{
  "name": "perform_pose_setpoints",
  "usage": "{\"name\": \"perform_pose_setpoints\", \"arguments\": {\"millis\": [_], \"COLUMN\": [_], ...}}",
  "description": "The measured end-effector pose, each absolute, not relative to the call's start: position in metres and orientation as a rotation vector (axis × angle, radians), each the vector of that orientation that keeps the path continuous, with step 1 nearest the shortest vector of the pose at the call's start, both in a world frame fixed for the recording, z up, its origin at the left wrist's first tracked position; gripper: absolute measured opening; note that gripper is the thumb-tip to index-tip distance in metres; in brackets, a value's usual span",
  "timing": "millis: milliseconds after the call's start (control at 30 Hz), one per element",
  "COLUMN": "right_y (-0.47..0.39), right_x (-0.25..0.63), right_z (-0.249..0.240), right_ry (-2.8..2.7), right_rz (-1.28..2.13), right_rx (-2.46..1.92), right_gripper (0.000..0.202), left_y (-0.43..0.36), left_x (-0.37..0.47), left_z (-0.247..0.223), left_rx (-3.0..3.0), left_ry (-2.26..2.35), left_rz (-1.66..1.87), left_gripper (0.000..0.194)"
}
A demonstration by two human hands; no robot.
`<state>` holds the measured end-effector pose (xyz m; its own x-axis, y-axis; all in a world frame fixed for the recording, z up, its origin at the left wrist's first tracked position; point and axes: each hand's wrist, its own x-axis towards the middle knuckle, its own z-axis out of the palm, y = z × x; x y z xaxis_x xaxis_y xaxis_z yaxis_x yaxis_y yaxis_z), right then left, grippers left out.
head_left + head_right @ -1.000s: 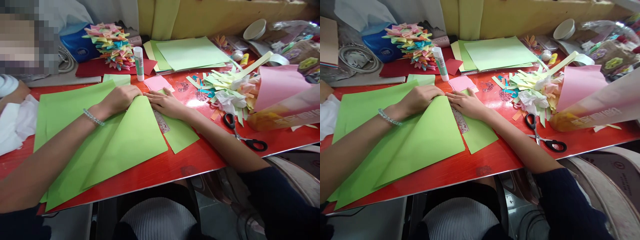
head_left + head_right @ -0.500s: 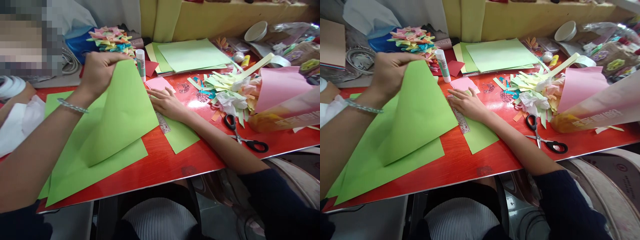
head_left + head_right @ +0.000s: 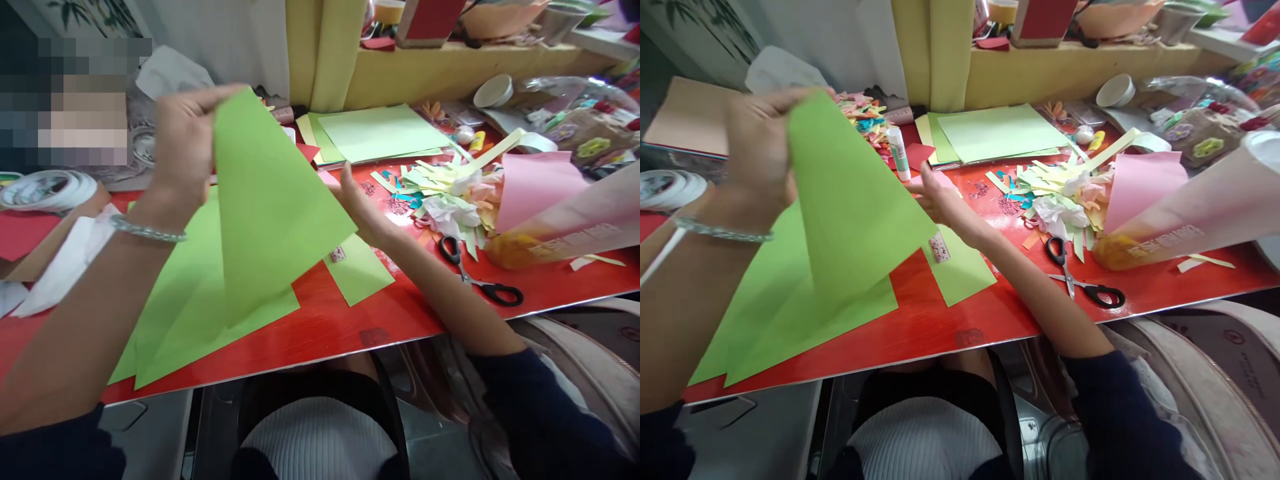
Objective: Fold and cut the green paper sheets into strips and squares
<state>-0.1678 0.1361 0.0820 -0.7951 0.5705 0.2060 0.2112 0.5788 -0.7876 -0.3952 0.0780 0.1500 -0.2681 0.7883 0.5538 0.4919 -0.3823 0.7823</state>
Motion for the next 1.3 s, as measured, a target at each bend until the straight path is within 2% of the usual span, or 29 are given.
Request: {"name": "perform_pose_setpoints", "arguments": {"millis": [100,233,367,467,600,667,733,833,933,1000,1067,1133,1300], "right_y": [0.131,0.128,0.127,0.124,0.115,0.112,0.110,0.109,0.112,0.114,0.116,0.116,0.118], "right_x": [-0.164,-0.166,-0.173,-0.177,-0.181,-0.183,-0.183,-0.182,-0.181,-0.180,-0.180,-0.179,-0.176], "right_z": [0.088,0.085,0.075,0.067,0.061,0.060,0.059,0.061,0.064,0.064,0.063,0.062,0.061], "right_ry": [-2.173,-1.997,-1.857,-1.742,-1.615,-1.556,-1.545,-1.557,-1.524,-1.544,-1.607,-1.678,-1.771], "right_rz": [1.690,1.880,1.858,1.834,1.850,1.902,1.924,1.872,1.815,1.778,1.740,1.720,1.686], "right_rx": [-0.607,-0.634,-0.720,-0.754,-0.870,-0.856,-0.802,-0.739,-0.691,-0.669,-0.672,-0.695,-0.687], "right_gripper": [0.048,0.023,0.030,0.037,0.043,0.042,0.041,0.041,0.044,0.044,0.043,0.041,0.037], "left_y": [0.082,0.084,0.069,0.038,-0.012,-0.029,-0.039,-0.044,-0.045,-0.045,-0.044,-0.044,-0.047], "left_x": [-0.390,-0.398,-0.401,-0.391,-0.368,-0.359,-0.356,-0.360,-0.373,-0.383,-0.391,-0.397,-0.408], "left_z": [0.129,0.110,0.103,0.098,0.088,0.085,0.087,0.097,0.107,0.110,0.109,0.105,0.097], "left_rx": [1.838,2.070,2.106,2.153,2.325,2.321,2.269,1.930,1.345,0.986,0.729,0.605,0.554], "left_ry": [1.753,1.993,2.169,2.110,1.907,1.873,1.871,2.081,2.254,2.060,1.768,1.597,1.487], "left_rz": [1.482,1.175,0.975,0.900,0.558,0.480,0.530,0.776,1.192,1.515,1.695,1.733,1.722], "left_gripper": [0.028,0.031,0.047,0.061,0.099,0.107,0.098,0.064,0.036,0.024,0.018,0.021,0.023]}}
